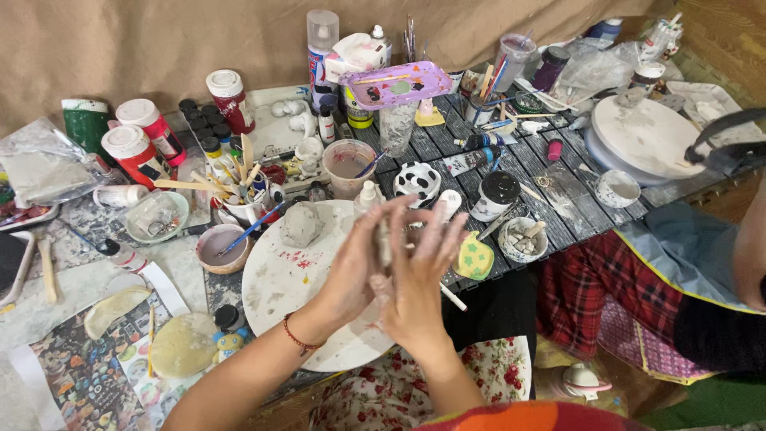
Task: The person rolls and shapes a small piece of clay between their palms and fingers, repeatedly smoothing and reforming it into a compact shape. The hands work continuously over a cluttered craft table with paint bottles, brushes, and other supplies visible.
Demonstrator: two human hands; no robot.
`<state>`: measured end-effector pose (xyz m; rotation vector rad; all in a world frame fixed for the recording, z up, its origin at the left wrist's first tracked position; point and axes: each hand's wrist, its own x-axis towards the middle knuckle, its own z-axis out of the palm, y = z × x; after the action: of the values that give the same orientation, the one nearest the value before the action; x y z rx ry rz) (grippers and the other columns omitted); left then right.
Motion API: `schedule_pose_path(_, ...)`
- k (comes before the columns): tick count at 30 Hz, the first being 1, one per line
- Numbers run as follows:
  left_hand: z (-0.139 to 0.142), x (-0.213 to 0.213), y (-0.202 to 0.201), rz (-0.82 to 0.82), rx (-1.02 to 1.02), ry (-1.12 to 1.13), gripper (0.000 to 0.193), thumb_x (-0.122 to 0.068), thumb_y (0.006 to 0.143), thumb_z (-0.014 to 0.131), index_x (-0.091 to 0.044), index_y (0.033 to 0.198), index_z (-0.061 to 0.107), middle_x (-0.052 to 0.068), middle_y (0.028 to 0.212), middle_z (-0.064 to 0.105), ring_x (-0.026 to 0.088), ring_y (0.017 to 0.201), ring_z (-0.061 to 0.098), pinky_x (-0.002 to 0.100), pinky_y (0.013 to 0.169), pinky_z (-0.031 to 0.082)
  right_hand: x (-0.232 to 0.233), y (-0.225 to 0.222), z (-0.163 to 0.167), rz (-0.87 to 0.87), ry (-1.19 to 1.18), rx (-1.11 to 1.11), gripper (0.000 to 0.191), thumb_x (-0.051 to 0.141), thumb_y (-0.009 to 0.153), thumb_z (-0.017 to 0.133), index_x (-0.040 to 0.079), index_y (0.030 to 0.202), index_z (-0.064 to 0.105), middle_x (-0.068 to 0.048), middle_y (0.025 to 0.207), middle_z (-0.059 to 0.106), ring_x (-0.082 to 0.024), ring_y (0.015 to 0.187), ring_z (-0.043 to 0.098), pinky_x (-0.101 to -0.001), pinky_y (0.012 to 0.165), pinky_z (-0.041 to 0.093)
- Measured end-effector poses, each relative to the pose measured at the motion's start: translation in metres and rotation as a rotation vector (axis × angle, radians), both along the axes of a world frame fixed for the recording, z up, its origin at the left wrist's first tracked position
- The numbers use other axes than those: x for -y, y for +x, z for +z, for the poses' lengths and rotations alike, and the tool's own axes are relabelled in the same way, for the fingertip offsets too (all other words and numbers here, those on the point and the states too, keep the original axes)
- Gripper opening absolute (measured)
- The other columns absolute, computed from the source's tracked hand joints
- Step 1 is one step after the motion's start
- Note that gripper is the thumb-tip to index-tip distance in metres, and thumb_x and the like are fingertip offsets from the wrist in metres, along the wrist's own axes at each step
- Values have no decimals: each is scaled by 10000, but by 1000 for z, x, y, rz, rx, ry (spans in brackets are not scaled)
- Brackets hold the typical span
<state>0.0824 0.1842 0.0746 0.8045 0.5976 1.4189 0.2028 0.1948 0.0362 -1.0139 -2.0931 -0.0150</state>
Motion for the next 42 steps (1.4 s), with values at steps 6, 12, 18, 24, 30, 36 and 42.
schedule_pose_path(6,-10,-18,-14,302,334,-278,598,-439,1147,522,28,1512,443,95,1115,613,289,950,581,448,855,486,10,-17,13,230,-45,-171,709,566,1077,301,178,1668,237,-284,1732,3,-582,1593,-4,-673,1285,22)
schedule_pose_path(12,0,-12,-24,188,223,13,565,-81,1000,429,-75,1559,343,91,1447,570,273,1378,550,385,1115,441,-3,-32,14,504,-367,-706,793,439,1085,544,27,1591,94,-262,1664,132,-416,1534,274,-521,1252,273)
schedule_pose_path(18,-1,-7,1,181,316,9,514,-67,994,384,-13,1505,370,194,1343,545,414,1382,498,564,1118,455,-7,-46,-8,739,-1046,-1181,658,331,1058,455,4,1593,254,-153,1624,323,-288,1505,322,-439,1216,293)
schedule_pose_path(24,-10,-7,-8,51,492,80,565,-284,989,352,71,1414,467,224,1135,641,516,1324,521,585,1140,451,3,-42,-22,772,-1237,-1356,635,250,1004,477,-23,1551,306,-170,1539,435,-285,1445,430,-444,1192,354)
schedule_pose_path(30,-15,-6,-12,-2,452,83,512,-337,1020,372,43,1342,496,153,1008,659,482,1206,646,601,1097,483,7,-42,-10,765,-1202,-1305,591,251,1000,490,46,1526,317,-100,1538,397,-224,1418,430,-441,1167,375)
schedule_pose_path(36,-26,-12,-9,103,195,81,609,-461,1134,395,32,1468,521,79,740,592,364,871,697,606,921,531,11,-44,-9,867,-1295,-1389,559,388,1054,470,30,1469,357,-197,1398,513,-317,1252,549,-467,1065,462)
schedule_pose_path(42,-21,-2,-20,-135,391,218,626,-456,1042,378,32,1405,524,187,937,698,497,1133,663,637,1049,482,12,-50,-28,705,-1158,-1438,646,323,982,562,45,1511,318,-107,1489,443,-227,1416,447,-412,1157,405)
